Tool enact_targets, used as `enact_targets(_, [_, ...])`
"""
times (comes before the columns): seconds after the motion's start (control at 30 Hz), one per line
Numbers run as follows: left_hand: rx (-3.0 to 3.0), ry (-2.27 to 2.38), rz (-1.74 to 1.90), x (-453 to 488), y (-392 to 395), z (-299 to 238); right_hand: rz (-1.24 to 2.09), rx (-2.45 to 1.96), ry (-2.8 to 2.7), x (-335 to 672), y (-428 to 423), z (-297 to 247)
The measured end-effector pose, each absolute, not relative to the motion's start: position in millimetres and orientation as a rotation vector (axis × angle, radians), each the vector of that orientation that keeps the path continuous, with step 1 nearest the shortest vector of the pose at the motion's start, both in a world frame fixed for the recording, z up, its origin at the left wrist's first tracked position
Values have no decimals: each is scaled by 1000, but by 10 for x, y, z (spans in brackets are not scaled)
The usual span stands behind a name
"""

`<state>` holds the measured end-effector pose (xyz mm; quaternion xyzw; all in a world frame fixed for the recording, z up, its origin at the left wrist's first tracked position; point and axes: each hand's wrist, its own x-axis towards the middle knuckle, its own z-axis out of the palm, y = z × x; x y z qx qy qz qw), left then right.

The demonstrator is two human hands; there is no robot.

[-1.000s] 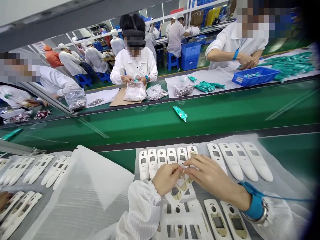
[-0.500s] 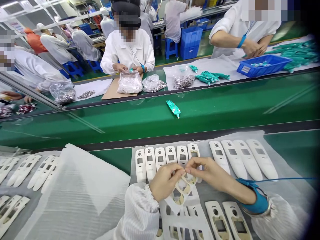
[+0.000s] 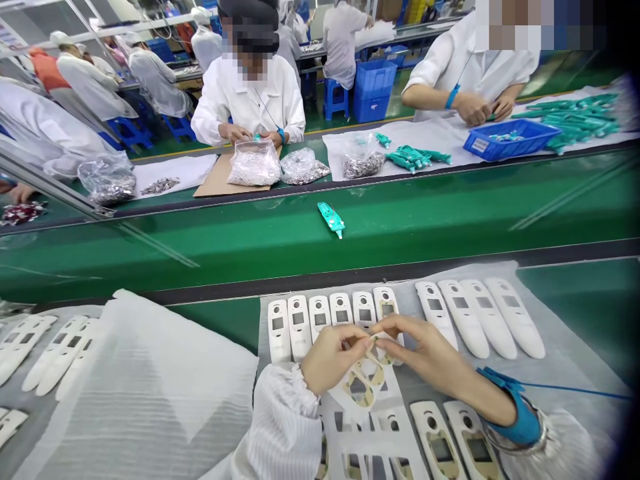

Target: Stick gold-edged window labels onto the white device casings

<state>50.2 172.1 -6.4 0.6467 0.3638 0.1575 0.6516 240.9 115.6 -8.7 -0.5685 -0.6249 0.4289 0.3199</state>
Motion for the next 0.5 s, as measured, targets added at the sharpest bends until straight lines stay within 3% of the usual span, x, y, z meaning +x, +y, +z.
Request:
enact_targets(0.2, [1408,836,426,489,1699,-62,1024,-1440,-1715,2372,1156,-94])
enact_targets(0.4, [1325,857,468,483,1680,-35,536,-1351,-1836,2312,1106,-42])
enact_targets(0.5, [1322,821,498,481,1663,-32,589,-1328,-1847,2302,1105,-18])
